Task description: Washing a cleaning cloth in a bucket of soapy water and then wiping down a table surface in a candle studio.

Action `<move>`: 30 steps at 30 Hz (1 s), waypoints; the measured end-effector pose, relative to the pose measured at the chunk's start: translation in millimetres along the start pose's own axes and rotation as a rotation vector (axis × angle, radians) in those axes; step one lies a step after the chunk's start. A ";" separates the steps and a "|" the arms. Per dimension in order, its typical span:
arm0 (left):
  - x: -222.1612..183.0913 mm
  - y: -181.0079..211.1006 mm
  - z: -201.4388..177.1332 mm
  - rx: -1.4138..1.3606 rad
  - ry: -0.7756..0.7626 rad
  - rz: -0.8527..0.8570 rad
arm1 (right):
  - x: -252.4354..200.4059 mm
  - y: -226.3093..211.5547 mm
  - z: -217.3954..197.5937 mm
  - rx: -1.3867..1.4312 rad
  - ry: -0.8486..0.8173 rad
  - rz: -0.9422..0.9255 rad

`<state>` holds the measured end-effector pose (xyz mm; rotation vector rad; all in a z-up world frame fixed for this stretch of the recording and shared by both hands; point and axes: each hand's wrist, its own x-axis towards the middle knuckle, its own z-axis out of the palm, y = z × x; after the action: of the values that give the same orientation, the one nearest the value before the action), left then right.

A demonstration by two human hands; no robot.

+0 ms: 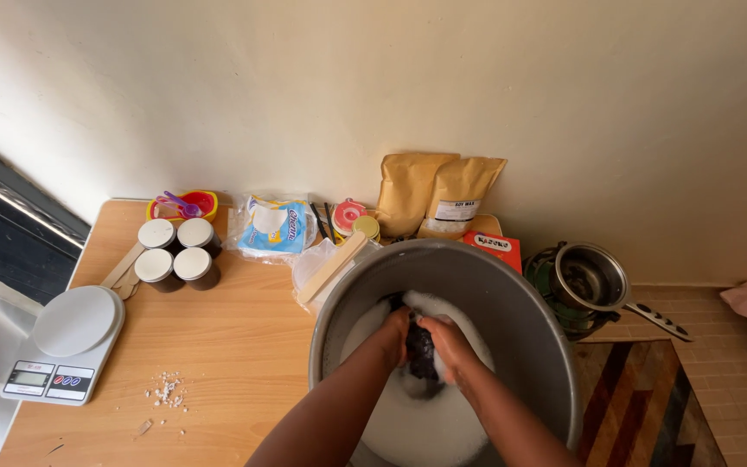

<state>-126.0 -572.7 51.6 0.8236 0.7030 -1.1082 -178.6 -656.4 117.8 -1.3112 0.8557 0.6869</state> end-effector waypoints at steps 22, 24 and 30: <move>68.1 -3.1 0.9 0.822 0.409 0.226 | 87.9 37.0 -46.5 -0.186 0.322 -0.710; 67.1 -1.8 -6.3 0.609 0.484 0.167 | 122.2 77.6 -44.0 -0.558 0.497 -0.764; 65.4 9.5 -4.2 1.009 0.598 0.218 | 141.4 127.9 -32.8 -1.508 0.093 -0.277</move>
<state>-97.8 -598.3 -2.6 2.0990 0.4808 -0.9890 -214.9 -675.6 -71.2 -2.7313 0.0596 1.0914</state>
